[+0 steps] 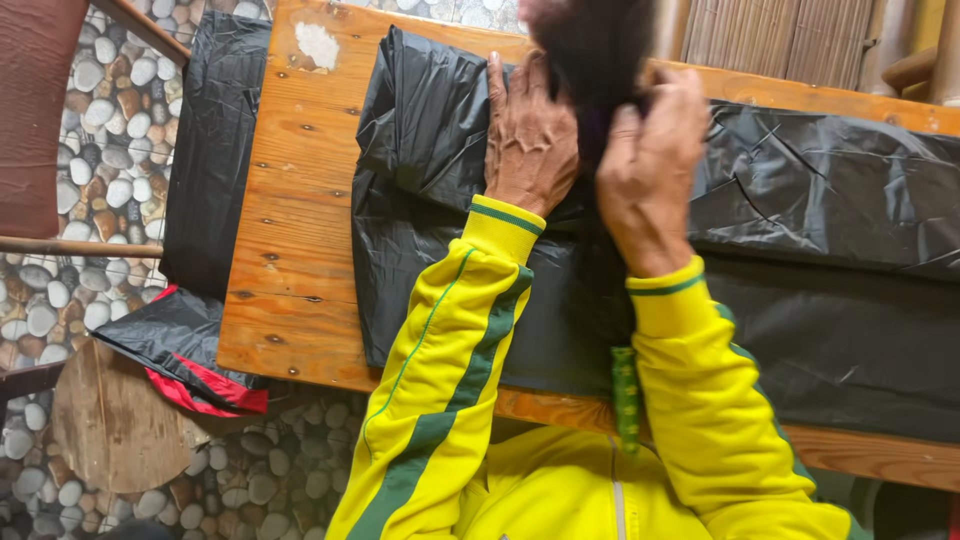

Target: The person uses a feather duster to clean a black plastic-wrapped package on a wooden table. They then fold the plastic edges over the package and smooth the surface with their hands to create a neat, compact bundle.

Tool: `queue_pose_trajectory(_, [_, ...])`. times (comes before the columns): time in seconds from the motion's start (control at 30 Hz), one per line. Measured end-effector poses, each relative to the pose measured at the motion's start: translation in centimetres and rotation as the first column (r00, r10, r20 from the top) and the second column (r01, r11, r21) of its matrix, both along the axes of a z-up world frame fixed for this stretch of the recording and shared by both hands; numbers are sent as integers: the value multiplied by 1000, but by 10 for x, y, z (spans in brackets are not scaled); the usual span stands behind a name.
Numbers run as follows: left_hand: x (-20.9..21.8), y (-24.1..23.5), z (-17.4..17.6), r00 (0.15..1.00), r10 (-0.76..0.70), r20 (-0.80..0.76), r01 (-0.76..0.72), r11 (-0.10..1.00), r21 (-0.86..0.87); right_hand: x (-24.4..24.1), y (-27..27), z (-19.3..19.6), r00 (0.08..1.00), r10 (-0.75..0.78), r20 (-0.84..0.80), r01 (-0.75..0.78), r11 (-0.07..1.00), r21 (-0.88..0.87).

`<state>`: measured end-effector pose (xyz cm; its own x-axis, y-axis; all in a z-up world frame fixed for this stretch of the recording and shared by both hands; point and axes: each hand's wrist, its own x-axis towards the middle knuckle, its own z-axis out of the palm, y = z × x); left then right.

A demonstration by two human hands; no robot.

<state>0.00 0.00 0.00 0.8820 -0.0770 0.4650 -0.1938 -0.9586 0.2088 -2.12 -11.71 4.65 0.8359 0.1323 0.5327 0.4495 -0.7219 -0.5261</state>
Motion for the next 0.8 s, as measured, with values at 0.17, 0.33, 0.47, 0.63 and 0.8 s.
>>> queue_pose_trajectory(0.17, [1,3,-4,998,-14,59,20,995,-99,0,13,-36,978,-184,-97,162,966,-201])
queue_pose_trajectory(0.33, [-18,37,49,971,65,230,-18,980,-200,0,19,-31,984,-178,-22,165,949,-270])
queue_pose_trajectory(0.47, [-64,78,82,925,353,142,-314,920,-236,-3,18,-33,983,-182,-4,175,950,-257])
queue_pose_trajectory(0.63, [-90,104,65,867,476,-147,-496,793,-353,-1,16,-37,980,-200,2,192,938,-287])
queue_pose_trajectory(0.8, [-97,119,68,852,325,-411,-511,692,-510,-1,17,-34,980,-201,-3,192,939,-286])
